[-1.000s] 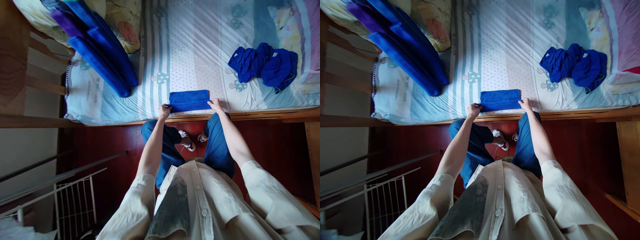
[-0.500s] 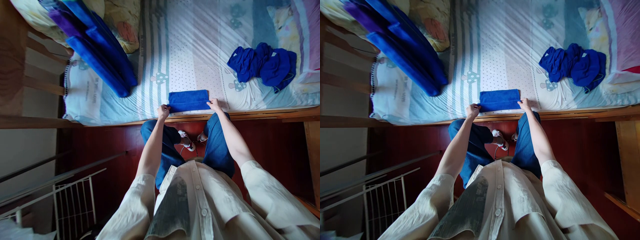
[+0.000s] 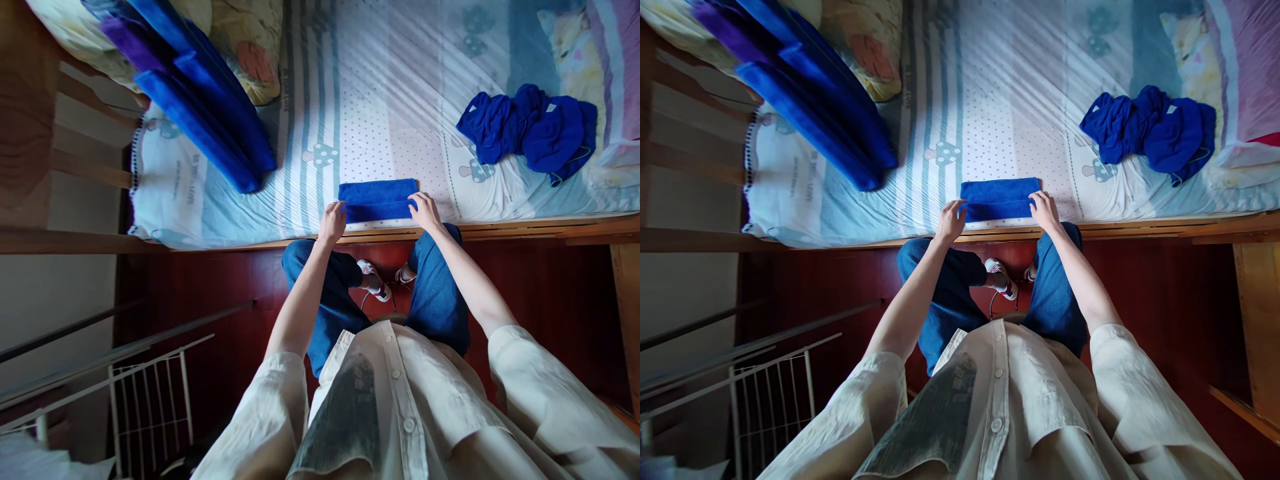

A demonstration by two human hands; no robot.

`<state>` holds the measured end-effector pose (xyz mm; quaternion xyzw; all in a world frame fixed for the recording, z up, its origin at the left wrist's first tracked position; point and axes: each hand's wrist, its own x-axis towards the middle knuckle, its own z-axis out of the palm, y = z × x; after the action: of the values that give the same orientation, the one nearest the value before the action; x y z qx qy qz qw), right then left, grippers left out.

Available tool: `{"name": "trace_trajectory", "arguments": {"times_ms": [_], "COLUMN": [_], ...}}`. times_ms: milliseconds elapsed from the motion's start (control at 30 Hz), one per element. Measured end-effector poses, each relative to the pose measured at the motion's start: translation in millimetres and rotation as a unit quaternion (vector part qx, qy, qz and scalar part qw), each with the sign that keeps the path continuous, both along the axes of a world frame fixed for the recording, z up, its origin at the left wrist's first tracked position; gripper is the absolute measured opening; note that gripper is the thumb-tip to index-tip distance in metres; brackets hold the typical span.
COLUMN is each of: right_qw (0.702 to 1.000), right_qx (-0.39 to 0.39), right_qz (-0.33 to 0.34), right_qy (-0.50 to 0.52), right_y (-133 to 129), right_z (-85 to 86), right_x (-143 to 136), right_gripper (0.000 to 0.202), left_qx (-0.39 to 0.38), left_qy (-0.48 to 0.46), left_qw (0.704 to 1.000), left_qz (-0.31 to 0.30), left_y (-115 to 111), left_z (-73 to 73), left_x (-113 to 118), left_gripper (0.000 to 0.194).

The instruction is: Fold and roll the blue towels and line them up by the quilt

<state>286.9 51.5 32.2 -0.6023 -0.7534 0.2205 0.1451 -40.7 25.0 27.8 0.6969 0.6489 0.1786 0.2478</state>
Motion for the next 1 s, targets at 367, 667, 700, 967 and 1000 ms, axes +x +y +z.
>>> {"name": "trace_trajectory", "arguments": {"times_ms": [367,667,700,967,1000], "right_qw": [0.983,0.965,0.964,0.958,0.955], "right_qx": [-0.037,-0.018,-0.016,-0.026,-0.031], "right_qz": [0.123,0.120,0.118,0.144,0.150], "right_qy": [-0.131,-0.234,-0.237,-0.249,-0.255], "right_y": [-13,-9,-9,-23,-25], "right_z": [-4.3,-18.2,-18.0,-3.1,0.1], "right_x": [-8,-22,-22,-23,-23], "right_gripper": [0.058,0.061,0.060,0.058,0.058], "left_qx": [-0.042,-0.033,-0.032,-0.047,-0.054], "left_qy": [0.136,0.187,0.187,0.191,0.196], "left_qw": [0.981,0.973,0.973,0.967,0.964], "left_qz": [-0.128,-0.131,-0.133,-0.164,-0.170], "left_y": [-11,-4,-4,-15,-17], "left_z": [-13.0,-22.1,-22.8,-18.3,-16.5], "left_x": [14,10,9,6,6], "left_gripper": [0.065,0.063,0.063,0.062,0.061]}}
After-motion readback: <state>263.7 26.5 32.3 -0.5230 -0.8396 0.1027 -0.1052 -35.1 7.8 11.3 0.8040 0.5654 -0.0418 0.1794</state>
